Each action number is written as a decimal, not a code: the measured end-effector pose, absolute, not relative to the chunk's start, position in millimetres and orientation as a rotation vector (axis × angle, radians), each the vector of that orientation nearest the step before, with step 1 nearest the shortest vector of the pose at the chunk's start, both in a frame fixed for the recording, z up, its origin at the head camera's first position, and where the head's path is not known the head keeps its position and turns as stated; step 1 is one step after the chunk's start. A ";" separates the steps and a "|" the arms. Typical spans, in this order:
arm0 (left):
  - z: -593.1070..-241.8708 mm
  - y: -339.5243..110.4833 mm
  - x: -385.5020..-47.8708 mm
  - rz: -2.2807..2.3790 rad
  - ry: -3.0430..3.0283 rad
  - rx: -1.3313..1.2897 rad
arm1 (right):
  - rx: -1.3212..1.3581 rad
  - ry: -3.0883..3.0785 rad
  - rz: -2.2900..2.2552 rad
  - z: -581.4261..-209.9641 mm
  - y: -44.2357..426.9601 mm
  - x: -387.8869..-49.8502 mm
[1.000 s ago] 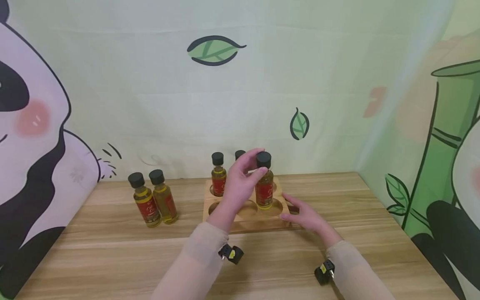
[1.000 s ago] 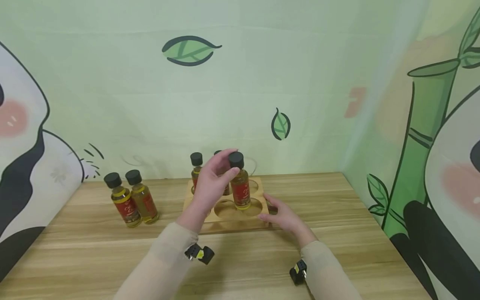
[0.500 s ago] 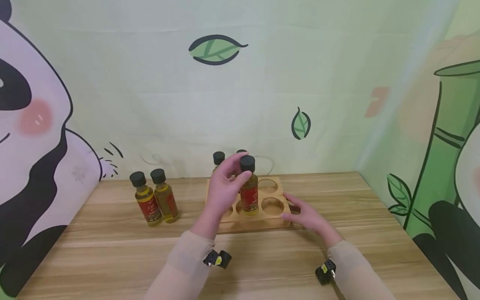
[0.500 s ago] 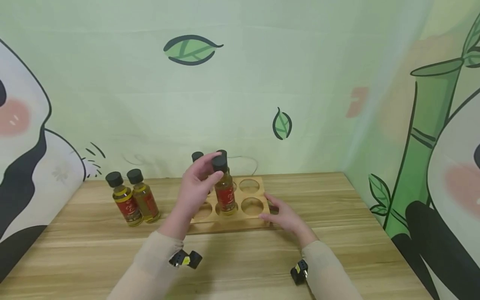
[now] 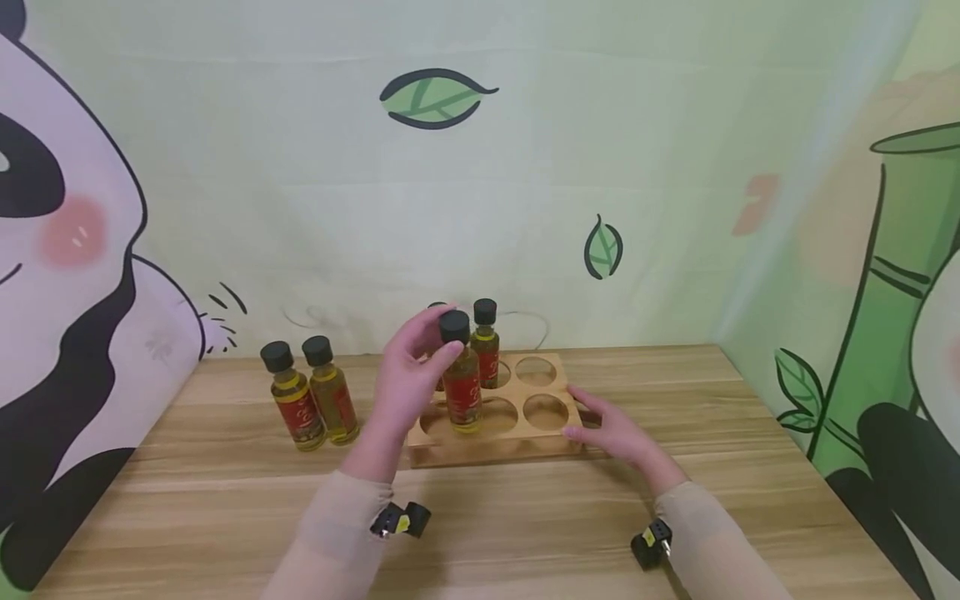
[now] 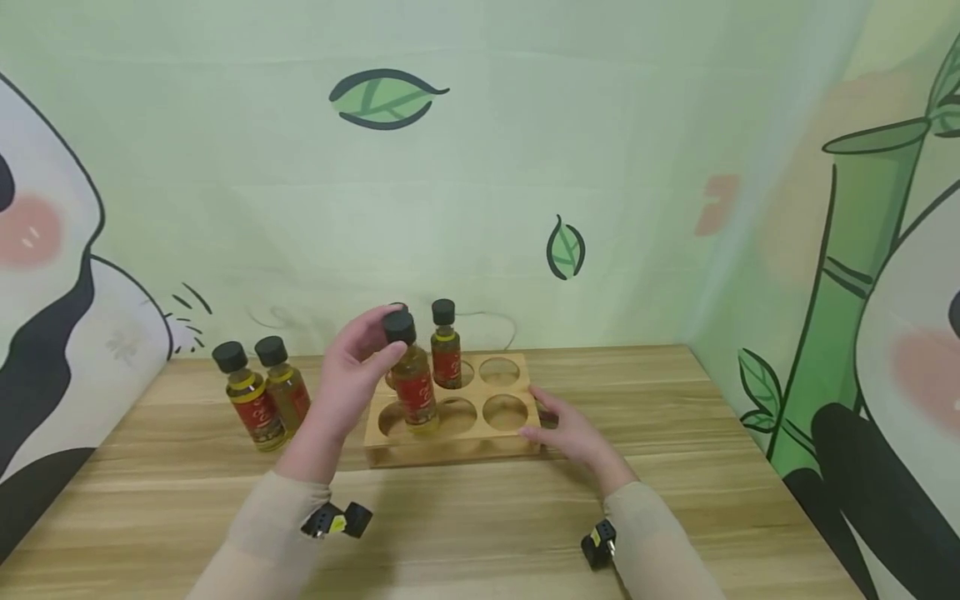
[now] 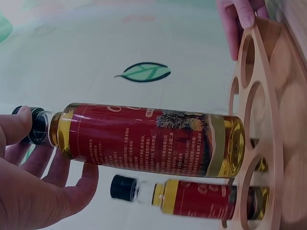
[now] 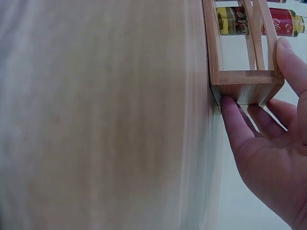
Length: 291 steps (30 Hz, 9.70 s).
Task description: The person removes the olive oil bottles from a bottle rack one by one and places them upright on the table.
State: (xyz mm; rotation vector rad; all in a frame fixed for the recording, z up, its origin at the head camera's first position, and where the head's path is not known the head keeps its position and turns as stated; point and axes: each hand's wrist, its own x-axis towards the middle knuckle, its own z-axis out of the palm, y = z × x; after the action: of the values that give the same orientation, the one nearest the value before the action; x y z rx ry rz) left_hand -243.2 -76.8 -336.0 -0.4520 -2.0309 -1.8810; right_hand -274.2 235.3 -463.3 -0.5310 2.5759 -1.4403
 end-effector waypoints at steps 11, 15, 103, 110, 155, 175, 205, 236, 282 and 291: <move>-336.4 -113.2 -237.0 -1.880 -2.041 -0.303 | -0.556 2.562 -1.472 -464.8 236.2 -275.6; -336.5 -125.0 -234.3 -1.855 -2.053 -0.256 | -0.555 2.567 -1.472 -465.2 236.5 -275.9; -387.5 -230.8 -222.0 -1.710 -2.236 0.218 | -0.572 2.610 -1.398 -469.7 238.5 -278.8; -388.3 -232.8 -222.4 -1.718 -2.247 0.230 | -0.593 2.601 -1.417 -467.4 238.0 -277.8; -330.3 -192.0 -210.0 -1.065 -2.228 -0.325 | -0.557 2.601 -1.438 -467.6 235.1 -277.6; -374.2 -132.5 -238.9 -1.284 -2.151 -0.448 | -0.535 2.627 -1.407 -457.5 230.7 -269.1; -383.1 -118.1 -308.7 -1.538 -2.439 -0.264 | -0.540 2.612 -1.424 -454.0 229.6 -266.9; -383.4 -109.7 -336.8 -1.869 -2.396 -0.222 | -0.518 2.644 -1.367 -468.9 236.0 -276.9; -332.4 -97.0 -291.5 -1.771 -2.085 -0.448 | -0.529 2.571 -1.445 -472.0 237.9 -279.5; -328.3 -104.8 -273.3 -1.758 -2.118 -0.444 | -0.525 2.577 -1.437 -471.2 238.3 -278.9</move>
State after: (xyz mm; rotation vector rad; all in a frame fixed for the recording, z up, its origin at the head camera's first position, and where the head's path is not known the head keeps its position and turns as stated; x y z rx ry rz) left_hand -273.3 -104.8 -328.3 -0.4435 -2.1183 -1.7577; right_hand -278.9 238.3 -471.2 -0.5253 2.5770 -1.4369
